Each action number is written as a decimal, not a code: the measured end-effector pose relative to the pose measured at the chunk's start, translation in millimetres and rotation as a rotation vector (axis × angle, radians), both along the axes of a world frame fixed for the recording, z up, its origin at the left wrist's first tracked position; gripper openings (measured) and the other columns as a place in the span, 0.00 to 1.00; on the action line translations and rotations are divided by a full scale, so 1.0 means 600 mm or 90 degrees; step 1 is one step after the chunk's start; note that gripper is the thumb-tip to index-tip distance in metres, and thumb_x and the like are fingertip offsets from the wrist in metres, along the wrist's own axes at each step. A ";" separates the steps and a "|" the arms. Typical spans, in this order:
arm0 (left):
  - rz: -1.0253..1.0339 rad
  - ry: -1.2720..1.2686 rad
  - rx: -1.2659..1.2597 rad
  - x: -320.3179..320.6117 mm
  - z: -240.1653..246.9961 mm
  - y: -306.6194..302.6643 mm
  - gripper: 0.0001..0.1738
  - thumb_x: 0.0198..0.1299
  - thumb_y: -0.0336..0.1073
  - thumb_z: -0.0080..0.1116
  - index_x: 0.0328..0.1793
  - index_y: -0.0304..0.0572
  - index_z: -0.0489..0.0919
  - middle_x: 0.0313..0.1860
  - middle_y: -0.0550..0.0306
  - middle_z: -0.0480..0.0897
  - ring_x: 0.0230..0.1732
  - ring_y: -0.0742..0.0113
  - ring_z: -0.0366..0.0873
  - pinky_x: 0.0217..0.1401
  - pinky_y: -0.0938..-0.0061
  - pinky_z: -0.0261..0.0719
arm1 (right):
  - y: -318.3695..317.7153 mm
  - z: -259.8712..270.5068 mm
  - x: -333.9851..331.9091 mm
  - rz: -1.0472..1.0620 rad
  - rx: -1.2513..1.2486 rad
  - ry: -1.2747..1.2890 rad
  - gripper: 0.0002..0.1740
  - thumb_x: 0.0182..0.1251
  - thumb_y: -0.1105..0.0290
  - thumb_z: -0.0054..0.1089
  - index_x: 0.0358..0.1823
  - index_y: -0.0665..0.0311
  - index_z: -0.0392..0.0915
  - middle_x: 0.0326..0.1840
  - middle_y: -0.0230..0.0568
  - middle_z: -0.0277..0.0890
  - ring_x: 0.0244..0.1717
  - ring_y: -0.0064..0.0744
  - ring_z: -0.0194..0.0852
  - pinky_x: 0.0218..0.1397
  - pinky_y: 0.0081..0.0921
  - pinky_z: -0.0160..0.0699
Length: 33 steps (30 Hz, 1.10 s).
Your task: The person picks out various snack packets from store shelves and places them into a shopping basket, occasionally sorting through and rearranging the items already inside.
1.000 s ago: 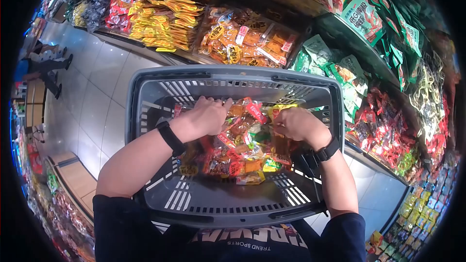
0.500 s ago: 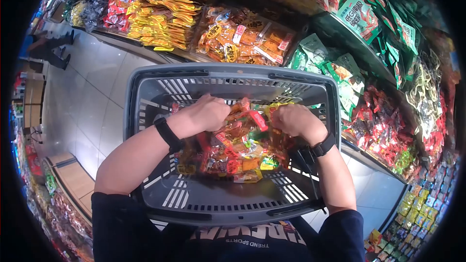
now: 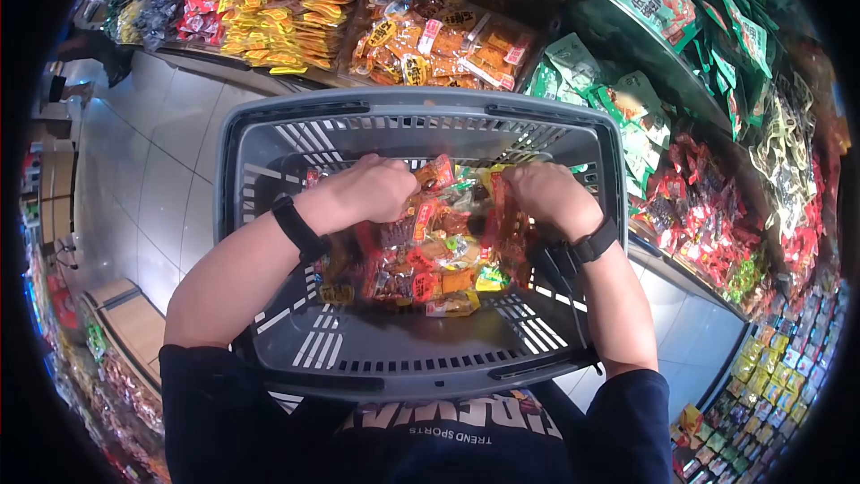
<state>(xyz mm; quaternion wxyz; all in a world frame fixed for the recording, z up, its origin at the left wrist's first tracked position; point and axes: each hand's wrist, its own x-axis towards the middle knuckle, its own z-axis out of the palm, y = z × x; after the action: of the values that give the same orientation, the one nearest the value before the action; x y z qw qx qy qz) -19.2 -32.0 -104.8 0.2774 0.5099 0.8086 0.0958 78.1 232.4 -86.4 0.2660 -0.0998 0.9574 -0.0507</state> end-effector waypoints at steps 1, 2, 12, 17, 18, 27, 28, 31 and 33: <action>-0.002 -0.008 -0.004 -0.003 0.005 0.004 0.13 0.54 0.40 0.61 0.36 0.37 0.83 0.35 0.39 0.83 0.41 0.42 0.82 0.47 0.53 0.78 | 0.005 -0.004 0.000 0.041 0.038 0.031 0.13 0.69 0.62 0.47 0.43 0.63 0.77 0.36 0.49 0.81 0.40 0.48 0.82 0.43 0.41 0.80; -0.022 -0.005 -0.036 -0.009 0.007 0.009 0.12 0.53 0.40 0.61 0.35 0.38 0.83 0.32 0.40 0.83 0.39 0.42 0.82 0.44 0.52 0.79 | 0.007 -0.013 0.006 0.082 0.071 0.054 0.14 0.69 0.63 0.46 0.43 0.64 0.76 0.36 0.49 0.81 0.39 0.47 0.82 0.42 0.41 0.80; -0.031 0.090 -0.206 -0.011 0.030 0.018 0.09 0.45 0.31 0.57 0.33 0.37 0.84 0.35 0.44 0.84 0.39 0.47 0.82 0.41 0.57 0.79 | 0.014 -0.006 0.003 0.047 0.037 0.049 0.14 0.60 0.72 0.56 0.48 0.65 0.73 0.41 0.50 0.80 0.46 0.50 0.79 0.45 0.41 0.80; -0.097 -0.027 -0.243 -0.008 0.034 0.029 0.06 0.43 0.31 0.58 0.26 0.38 0.82 0.47 0.45 0.84 0.34 0.49 0.82 0.38 0.58 0.78 | 0.009 0.007 -0.016 0.006 0.014 -0.279 0.23 0.58 0.62 0.64 0.55 0.55 0.76 0.42 0.46 0.81 0.47 0.47 0.80 0.46 0.41 0.77; -0.151 -0.102 -0.211 -0.004 0.027 0.028 0.05 0.41 0.31 0.58 0.24 0.37 0.81 0.52 0.44 0.82 0.31 0.49 0.81 0.36 0.58 0.77 | -0.003 0.019 -0.017 0.004 0.014 -0.281 0.23 0.58 0.62 0.64 0.55 0.55 0.76 0.42 0.46 0.81 0.47 0.47 0.80 0.46 0.41 0.77; -0.260 -0.344 -0.302 0.037 0.038 0.034 0.07 0.42 0.34 0.62 0.23 0.39 0.79 0.73 0.40 0.65 0.32 0.52 0.83 0.38 0.62 0.78 | -0.091 -0.106 0.033 0.058 -0.062 0.023 0.36 0.57 0.66 0.66 0.69 0.49 0.66 0.82 0.48 0.41 0.71 0.52 0.61 0.63 0.43 0.74; -0.270 -0.341 -0.285 0.044 0.037 0.026 0.07 0.44 0.36 0.62 0.24 0.41 0.79 0.76 0.38 0.60 0.39 0.53 0.84 0.44 0.62 0.79 | -0.098 -0.105 0.038 0.089 -0.050 -0.094 0.42 0.55 0.65 0.68 0.73 0.47 0.60 0.82 0.51 0.37 0.70 0.53 0.63 0.65 0.42 0.72; -0.309 -0.338 -0.293 0.053 0.051 0.031 0.07 0.43 0.36 0.63 0.25 0.42 0.79 0.76 0.40 0.60 0.46 0.54 0.84 0.47 0.62 0.78 | -0.117 -0.057 0.030 0.092 -0.033 -0.363 0.42 0.58 0.66 0.64 0.75 0.47 0.55 0.82 0.55 0.35 0.63 0.55 0.71 0.62 0.42 0.75; -0.258 -0.398 -0.324 0.021 0.057 0.049 0.07 0.46 0.34 0.61 0.28 0.39 0.79 0.49 0.44 0.80 0.37 0.50 0.81 0.43 0.61 0.77 | -0.120 -0.052 0.037 0.177 -0.035 -0.339 0.36 0.62 0.67 0.58 0.72 0.48 0.59 0.81 0.57 0.38 0.58 0.55 0.76 0.57 0.41 0.79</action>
<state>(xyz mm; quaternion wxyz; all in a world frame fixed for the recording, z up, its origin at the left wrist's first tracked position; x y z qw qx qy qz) -6.7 -2.8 -70.4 0.6380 0.5204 0.5675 -0.0130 100.2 160.3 -117.3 0.5094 -0.2201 0.8295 -0.0639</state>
